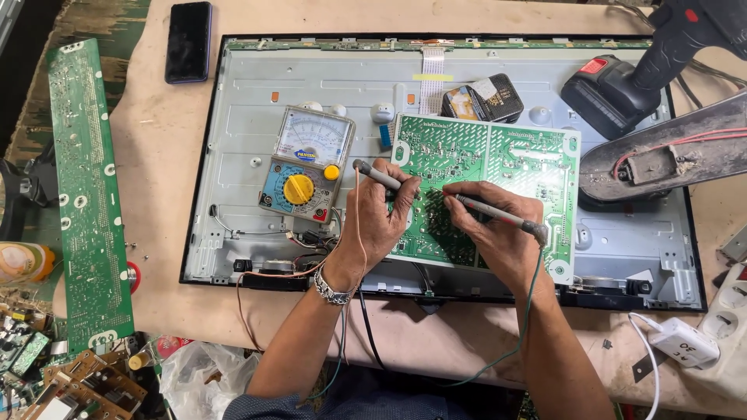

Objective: The person uses a soldering iron and a multimeter to work on a green circuit board placed on a workbench. They repeatedly touch the soldering iron to various points on the board while holding the multimeter probes in the other hand.

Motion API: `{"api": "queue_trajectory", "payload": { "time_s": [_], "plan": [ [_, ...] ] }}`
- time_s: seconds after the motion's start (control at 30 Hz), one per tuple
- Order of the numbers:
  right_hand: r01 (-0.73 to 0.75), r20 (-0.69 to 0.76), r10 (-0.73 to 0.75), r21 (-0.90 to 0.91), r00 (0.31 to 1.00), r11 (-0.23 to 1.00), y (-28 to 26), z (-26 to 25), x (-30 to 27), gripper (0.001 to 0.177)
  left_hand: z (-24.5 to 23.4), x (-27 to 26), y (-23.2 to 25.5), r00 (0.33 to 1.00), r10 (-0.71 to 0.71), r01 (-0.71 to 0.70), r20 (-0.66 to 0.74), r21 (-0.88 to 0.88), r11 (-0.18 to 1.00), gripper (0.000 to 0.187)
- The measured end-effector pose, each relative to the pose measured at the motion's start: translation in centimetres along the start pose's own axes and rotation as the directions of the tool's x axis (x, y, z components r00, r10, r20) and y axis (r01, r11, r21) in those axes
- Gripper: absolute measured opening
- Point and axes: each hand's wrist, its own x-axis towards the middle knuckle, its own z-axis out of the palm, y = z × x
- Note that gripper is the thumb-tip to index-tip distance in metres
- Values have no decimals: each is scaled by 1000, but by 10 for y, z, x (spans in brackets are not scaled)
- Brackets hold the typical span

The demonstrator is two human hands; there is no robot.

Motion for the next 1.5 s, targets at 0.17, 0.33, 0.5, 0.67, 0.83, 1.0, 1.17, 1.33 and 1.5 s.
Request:
{"api": "queue_trajectory", "payload": {
  "time_s": [0.17, 0.33, 0.5, 0.67, 0.83, 1.0, 1.17, 1.33, 1.5],
  "plan": [
    [13, 11, -12, -10, 1000, 1000, 2, -1, 0, 14, -3, 1, 6, 1000, 15, -15, 3, 12, 1000, 19],
    [44, -10, -44, 18, 999, 999, 2, 3, 1, 14, -3, -1, 0, 1000, -12, 12, 7, 17, 1000, 19],
    [113, -287, -98, 34, 953, 993, 1, -13, -3, 11, 5, 2, 0, 996, 75, -72, -56, 69, 995, 14],
    [55, -381, -266, -482, 885, 875, 25, -58, -7, 14, -1, 7, 24, 994, 76, -76, -85, -7, 997, 16],
    [-55, -359, -151, -503, 921, 863, 15, -69, -32, 20, 6, 0, 7, 996, -87, 83, -20, -155, 984, 22],
    [-215, -413, 20, -431, 910, 876, 19, -64, -52, 25, 8, 8, 5, 995, -100, 98, -2, -144, 985, 25],
    [-145, -443, -63, -420, 894, 896, 39, -66, -64, 20, 8, 8, -4, 995, -95, 96, 9, -135, 986, 26],
    [-160, -413, 9, -332, 911, 930, 44, -78, -78, 26, 5, 14, 24, 995, -101, 103, 24, -85, 991, 22],
    [-99, -485, 28, -121, 874, 988, 27, -92, -74, 31, 9, 10, 51, 1000, -2, 2, -3, -77, 997, 12]
  ]
}}
